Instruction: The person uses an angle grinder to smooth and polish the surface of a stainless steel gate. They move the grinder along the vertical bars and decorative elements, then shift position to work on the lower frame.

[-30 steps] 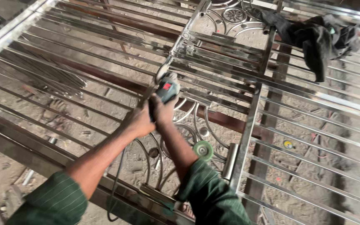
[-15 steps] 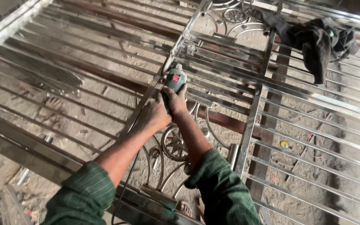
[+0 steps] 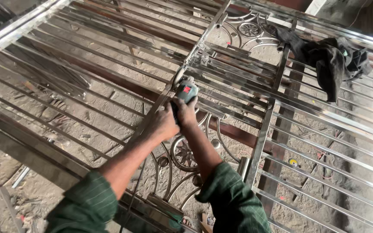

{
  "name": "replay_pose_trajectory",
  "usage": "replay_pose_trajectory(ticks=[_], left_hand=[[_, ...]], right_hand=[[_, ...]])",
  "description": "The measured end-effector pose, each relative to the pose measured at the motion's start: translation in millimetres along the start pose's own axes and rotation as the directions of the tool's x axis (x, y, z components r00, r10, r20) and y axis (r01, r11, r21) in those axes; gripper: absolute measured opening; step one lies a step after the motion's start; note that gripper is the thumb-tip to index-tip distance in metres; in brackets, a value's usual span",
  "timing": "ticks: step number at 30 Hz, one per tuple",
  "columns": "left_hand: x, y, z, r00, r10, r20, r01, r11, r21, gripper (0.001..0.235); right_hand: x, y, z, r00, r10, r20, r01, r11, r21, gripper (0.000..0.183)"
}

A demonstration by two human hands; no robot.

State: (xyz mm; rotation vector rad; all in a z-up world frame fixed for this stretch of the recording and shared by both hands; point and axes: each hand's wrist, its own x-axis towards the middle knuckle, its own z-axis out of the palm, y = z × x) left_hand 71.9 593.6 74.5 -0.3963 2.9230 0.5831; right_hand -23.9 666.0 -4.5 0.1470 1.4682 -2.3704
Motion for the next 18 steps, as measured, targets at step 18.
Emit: replay_pose_trajectory(ticks=[18], left_hand=[[-62,-14,-12,0.993,-0.078,0.091,0.077,0.997,0.017,0.099]], right_hand=[[-52,33,10,0.996,-0.089,0.005,0.089,0.993,-0.080,0.099]])
